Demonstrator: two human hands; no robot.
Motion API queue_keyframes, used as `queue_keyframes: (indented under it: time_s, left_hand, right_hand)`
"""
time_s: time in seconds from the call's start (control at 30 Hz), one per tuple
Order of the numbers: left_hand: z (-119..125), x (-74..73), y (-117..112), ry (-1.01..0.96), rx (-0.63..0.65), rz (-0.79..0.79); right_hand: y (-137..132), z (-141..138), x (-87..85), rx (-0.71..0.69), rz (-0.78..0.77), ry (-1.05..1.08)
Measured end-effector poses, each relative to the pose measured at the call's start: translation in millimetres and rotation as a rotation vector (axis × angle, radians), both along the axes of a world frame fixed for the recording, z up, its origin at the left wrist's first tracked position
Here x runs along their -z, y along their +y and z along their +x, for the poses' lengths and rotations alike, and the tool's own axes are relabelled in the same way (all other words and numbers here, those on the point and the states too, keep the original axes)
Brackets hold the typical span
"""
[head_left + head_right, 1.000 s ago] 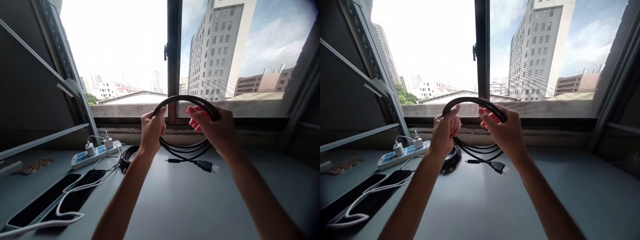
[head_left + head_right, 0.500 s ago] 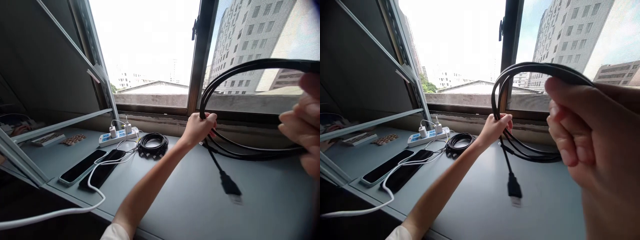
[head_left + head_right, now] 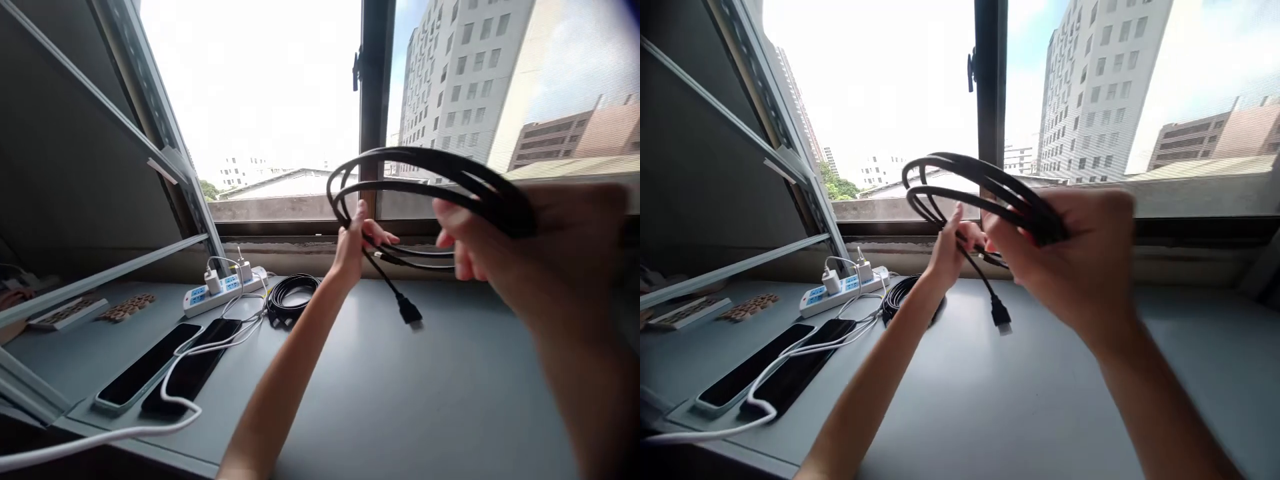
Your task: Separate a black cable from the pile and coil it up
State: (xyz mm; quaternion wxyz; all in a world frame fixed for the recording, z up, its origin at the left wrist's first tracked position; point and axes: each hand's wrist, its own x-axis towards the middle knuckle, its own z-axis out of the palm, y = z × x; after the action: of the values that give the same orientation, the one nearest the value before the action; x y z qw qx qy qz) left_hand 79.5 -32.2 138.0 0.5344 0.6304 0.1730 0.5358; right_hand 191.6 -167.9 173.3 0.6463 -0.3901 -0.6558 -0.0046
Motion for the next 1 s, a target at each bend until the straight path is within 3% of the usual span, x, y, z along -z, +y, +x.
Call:
queue_keyframes:
  time_s: [0.17, 0.3, 0.37, 0.43, 0.57, 0.63, 0.7, 0.83, 1.0]
  left_hand:
    - [-14.7, -13.5, -3.7, -0.120, -0.162, 0.131]
    - [-16.6, -20.7, -19.9, -0.246, -0.340, 0.254]
    - [-16.2, -23.6, -26.6, -0.321, -0.384, 0.197]
    - [-15.8, -25.3, -30.0, -0.325, -0.353, 0.094]
    - [-11.0, -19.9, -27.2, -0.138, -0.304, -0.012]
    - [-4.4, -12.5, -24.6, -0.028, -0.317, -0.005]
    - [4.3, -3.9, -24.4, 0.123, -0.270, -0.012]
    - [20.6, 10.4, -34.1, 0.396, -0.047, -0.085]
    - [22.9, 14.5, -43.4, 0.556, 0.172, -0.168]
  right_hand:
    - [33.9, 3.9, 9.9, 0.222, 0.059, -0.006]
    - [52.3, 21.3, 15.0, 0.433, -0.030, -0.093]
    - [51.7, 21.1, 14.0, 0.325, -0.075, -0.089]
    - [45.9, 15.1, 11.1, 0.067, -0.144, 0.018]
    - [27.4, 2.6, 3.8, -0.489, -0.274, 0.185]
    - [18.3, 1.4, 1.1, -0.620, -0.257, 0.209]
    - [10.8, 2.5, -1.1, -0.595, -0.224, 0.235]
    - [3.5, 4.7, -3.6, -0.369, -0.130, 0.277]
    - [5.0, 3.9, -1.7, -0.231, -0.038, 0.299]
